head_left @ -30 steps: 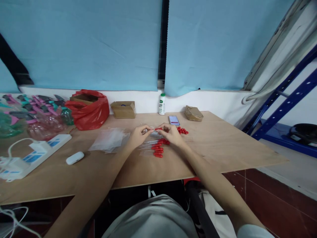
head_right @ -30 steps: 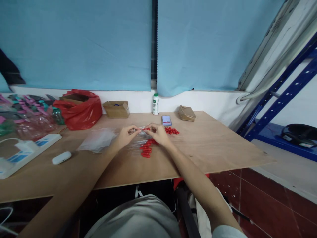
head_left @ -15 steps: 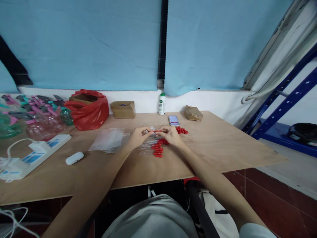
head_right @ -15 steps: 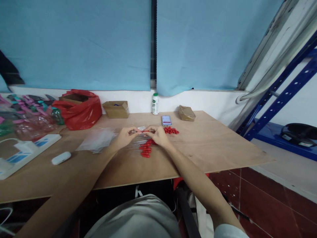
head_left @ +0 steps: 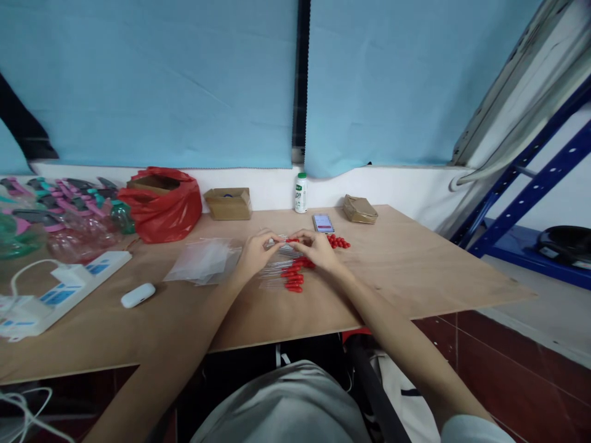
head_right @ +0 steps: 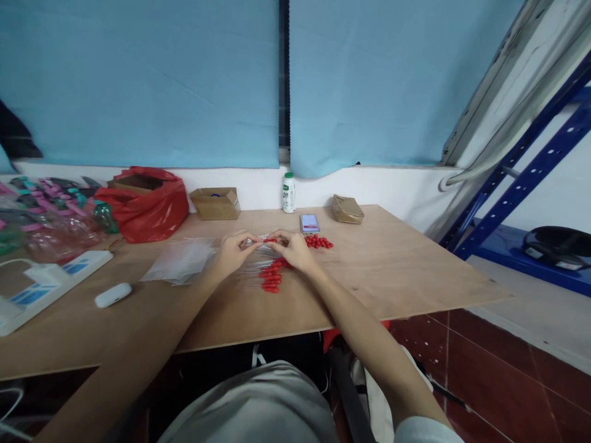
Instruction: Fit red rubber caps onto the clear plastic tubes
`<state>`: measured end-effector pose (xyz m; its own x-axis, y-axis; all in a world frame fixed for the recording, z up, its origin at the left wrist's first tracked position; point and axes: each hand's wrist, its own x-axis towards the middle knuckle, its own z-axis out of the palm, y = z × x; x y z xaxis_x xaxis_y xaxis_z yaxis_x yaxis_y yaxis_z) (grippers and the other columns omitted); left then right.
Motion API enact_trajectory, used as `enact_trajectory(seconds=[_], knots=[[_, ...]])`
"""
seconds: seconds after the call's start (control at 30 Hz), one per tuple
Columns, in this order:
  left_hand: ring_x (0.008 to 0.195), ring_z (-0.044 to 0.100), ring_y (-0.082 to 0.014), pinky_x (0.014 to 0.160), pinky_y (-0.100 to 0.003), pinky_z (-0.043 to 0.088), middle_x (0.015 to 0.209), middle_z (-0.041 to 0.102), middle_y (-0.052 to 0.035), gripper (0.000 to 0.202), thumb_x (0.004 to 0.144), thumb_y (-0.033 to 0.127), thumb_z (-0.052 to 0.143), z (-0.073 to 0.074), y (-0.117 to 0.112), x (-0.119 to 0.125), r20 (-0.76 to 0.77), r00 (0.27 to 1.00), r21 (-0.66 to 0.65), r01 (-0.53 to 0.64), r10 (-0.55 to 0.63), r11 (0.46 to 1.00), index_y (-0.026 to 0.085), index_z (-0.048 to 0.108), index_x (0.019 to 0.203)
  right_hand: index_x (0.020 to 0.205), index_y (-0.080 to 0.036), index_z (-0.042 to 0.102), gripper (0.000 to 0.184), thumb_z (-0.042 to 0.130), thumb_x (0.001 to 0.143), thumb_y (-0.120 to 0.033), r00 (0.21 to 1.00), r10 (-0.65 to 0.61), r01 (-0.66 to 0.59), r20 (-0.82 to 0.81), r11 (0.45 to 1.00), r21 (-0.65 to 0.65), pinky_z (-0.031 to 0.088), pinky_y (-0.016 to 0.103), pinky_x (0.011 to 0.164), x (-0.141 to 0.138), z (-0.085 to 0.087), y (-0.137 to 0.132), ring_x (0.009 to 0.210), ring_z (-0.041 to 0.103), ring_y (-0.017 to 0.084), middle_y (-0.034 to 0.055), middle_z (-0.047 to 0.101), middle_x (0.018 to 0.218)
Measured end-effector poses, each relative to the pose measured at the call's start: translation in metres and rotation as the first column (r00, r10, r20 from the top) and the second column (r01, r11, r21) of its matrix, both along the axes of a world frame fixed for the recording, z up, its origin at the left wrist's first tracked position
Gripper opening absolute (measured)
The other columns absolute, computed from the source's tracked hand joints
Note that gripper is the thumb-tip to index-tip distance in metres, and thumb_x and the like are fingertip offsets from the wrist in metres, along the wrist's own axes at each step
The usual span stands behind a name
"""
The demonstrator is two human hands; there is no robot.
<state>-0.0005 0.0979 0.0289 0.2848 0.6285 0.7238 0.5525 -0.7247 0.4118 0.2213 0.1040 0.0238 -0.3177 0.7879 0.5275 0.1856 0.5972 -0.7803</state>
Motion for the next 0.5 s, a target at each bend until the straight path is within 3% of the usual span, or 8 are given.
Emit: enact_trajectory(seconds=[0.17, 0.27, 0.5], knots=[[0.063, 0.052, -0.0137, 0.063, -0.026, 0.040, 0.077, 0.069, -0.0014, 0.028, 0.093, 0.044, 0.067, -0.0032, 0.0022, -0.0022, 0.069, 0.998, -0.174, 0.002, 0.010, 0.985, 0.019, 0.078, 0.102, 0.107, -0.016, 0.073, 0.035, 0.075, 0.085, -0.043, 0.995, 0.013, -0.021, -0.096, 0.996, -0.089, 0.053, 0.028, 0.072, 0.0002, -0.0028, 0.0041, 0.075, 0.070, 0.018, 0.0057, 0.077, 0.085], [0.065, 0.056, -0.0145, 0.064, -0.026, 0.041, 0.081, 0.072, -0.0022, 0.033, 0.094, 0.047, 0.064, -0.0029, 0.0017, -0.0011, 0.152, 0.988, -0.279, 0.078, -0.037, 0.957, 0.017, 0.077, 0.100, 0.103, -0.016, 0.074, 0.034, 0.076, 0.085, -0.044, 0.992, 0.034, -0.045, -0.122, 0.995, -0.091, 0.054, 0.028, 0.073, 0.0012, -0.0011, 0.0030, 0.076, 0.072, 0.018, 0.0054, 0.077, 0.082], [0.071, 0.058, -0.0156, 0.067, -0.026, 0.044, 0.080, 0.071, -0.0031, 0.035, 0.092, 0.049, 0.066, 0.0007, -0.0005, -0.0005, 0.200, 0.972, -0.306, 0.182, -0.124, 0.934, 0.016, 0.075, 0.090, 0.100, -0.017, 0.075, 0.032, 0.078, 0.083, -0.044, 0.981, 0.079, -0.099, -0.176, 0.989, -0.110, 0.058, 0.030, 0.075, -0.0002, -0.0040, 0.0008, 0.080, 0.075, 0.020, 0.0069, 0.078, 0.087]])
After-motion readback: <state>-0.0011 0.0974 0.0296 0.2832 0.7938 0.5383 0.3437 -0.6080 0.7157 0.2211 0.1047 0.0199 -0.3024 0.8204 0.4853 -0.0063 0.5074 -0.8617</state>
